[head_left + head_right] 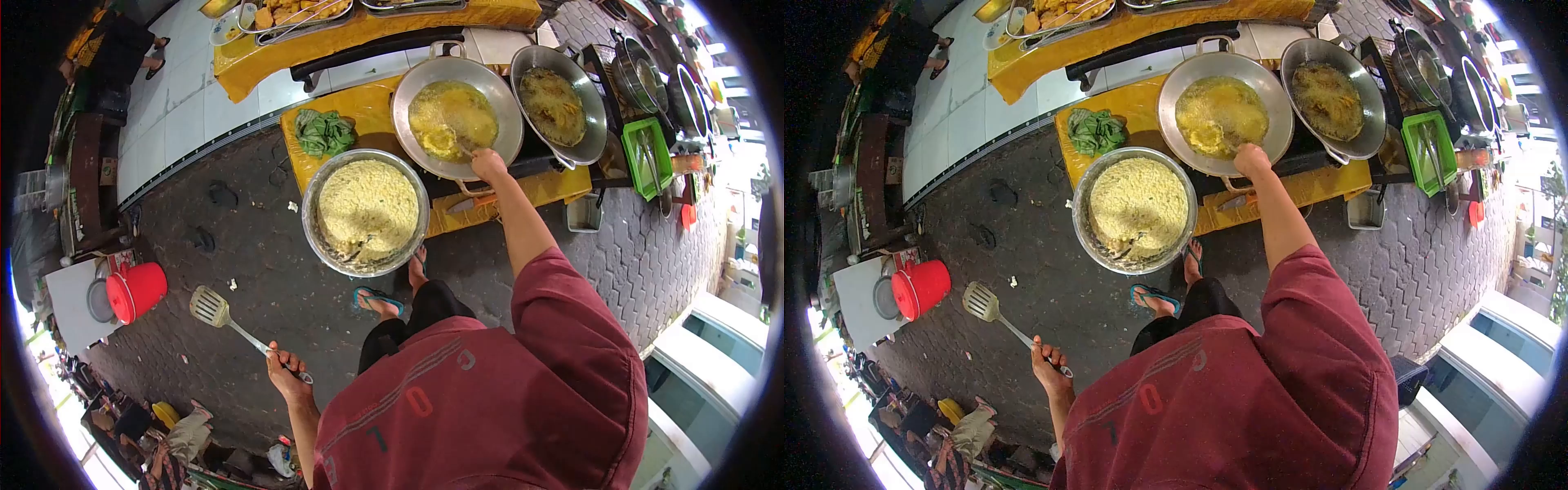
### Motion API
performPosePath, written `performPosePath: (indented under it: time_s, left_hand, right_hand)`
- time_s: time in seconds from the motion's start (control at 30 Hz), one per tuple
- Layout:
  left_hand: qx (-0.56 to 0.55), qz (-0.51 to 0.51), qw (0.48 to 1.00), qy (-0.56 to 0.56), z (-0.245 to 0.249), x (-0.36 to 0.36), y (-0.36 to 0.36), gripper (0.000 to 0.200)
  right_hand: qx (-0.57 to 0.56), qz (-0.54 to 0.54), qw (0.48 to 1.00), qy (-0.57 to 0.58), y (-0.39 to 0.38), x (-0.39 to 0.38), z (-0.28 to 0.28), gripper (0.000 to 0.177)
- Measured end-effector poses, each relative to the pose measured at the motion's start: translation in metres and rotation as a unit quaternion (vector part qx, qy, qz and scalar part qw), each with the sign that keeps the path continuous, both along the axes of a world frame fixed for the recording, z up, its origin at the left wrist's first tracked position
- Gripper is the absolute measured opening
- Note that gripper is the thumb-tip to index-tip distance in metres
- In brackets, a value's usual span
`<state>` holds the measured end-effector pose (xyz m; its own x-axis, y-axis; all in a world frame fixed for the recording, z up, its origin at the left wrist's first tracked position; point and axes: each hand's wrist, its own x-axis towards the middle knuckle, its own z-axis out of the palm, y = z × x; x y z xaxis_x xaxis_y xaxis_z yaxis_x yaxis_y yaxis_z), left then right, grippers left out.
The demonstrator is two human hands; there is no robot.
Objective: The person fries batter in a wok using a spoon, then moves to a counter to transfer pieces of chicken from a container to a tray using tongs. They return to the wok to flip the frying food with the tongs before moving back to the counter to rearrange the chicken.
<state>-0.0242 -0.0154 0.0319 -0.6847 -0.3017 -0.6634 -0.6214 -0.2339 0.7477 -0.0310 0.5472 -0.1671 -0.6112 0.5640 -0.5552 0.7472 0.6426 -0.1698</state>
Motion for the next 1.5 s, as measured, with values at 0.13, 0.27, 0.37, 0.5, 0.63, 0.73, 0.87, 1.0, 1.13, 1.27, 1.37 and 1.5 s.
performPosePath:
  time_s: [0.13, 0.27, 0.37, 0.5, 0.63, 0.73, 0.87, 1.0, 1.13, 1.27, 1.37, 1.5]
  left_hand:
    - [-0.009, -0.015, 1.000, 0.007, 0.003, -0.001, 0.001, 0.022]
    - [-0.015, -0.020, 1.000, 0.011, 0.004, 0.001, 0.000, 0.022]
    - [-0.017, -0.014, 1.000, 0.005, 0.002, 0.001, -0.004, 0.022]
    - [-0.002, -0.020, 1.000, 0.019, 0.002, 0.002, -0.009, 0.021]
    - [-0.013, -0.011, 1.000, 0.010, 0.003, 0.005, -0.013, 0.021]
    - [-0.005, -0.003, 1.000, 0.005, 0.001, 0.006, -0.020, 0.021]
    - [0.001, -0.001, 1.000, 0.010, 0.001, 0.012, -0.030, 0.020]
    - [-0.004, 0.024, 1.000, 0.000, 0.002, 0.013, -0.036, 0.020]
    - [0.007, 0.042, 0.999, 0.000, 0.003, 0.019, -0.052, 0.020]
    - [0.007, 0.052, 0.999, -0.009, -0.004, 0.026, -0.071, 0.020]
    - [0.011, 0.052, 0.998, -0.014, -0.011, 0.033, -0.087, 0.020]
    - [0.021, 0.062, 0.998, -0.026, -0.015, 0.042, -0.112, 0.020]
  right_hand:
    - [-0.030, -0.112, 0.993, 0.018, -0.006, 0.011, 0.011, 0.033]
    - [-0.099, -0.227, 0.969, 0.026, -0.007, 0.025, -0.017, 0.033]
    - [-0.077, -0.173, 0.982, 0.013, -0.014, 0.025, 0.002, 0.034]
    - [0.016, -0.103, 0.994, 0.012, -0.032, 0.016, 0.046, 0.032]
    - [0.009, -0.131, 0.991, 0.035, -0.043, 0.013, 0.042, 0.029]
    - [-0.011, -0.143, 0.989, 0.030, -0.046, 0.012, 0.027, 0.029]
    - [0.006, -0.132, 0.991, 0.035, -0.051, 0.004, 0.040, 0.032]
    - [0.042, -0.126, 0.991, 0.032, -0.075, -0.005, 0.057, 0.036]
    - [0.094, -0.063, 0.958, 0.265, -0.119, 0.011, 0.054, 0.037]
    - [-0.030, -0.045, 0.964, 0.261, -0.205, 0.039, 0.045, 0.038]
    - [-0.071, 0.031, 0.989, 0.123, -0.258, 0.062, -0.013, 0.041]
    - [-0.058, 0.102, 0.993, -0.012, -0.295, 0.061, -0.035, 0.042]
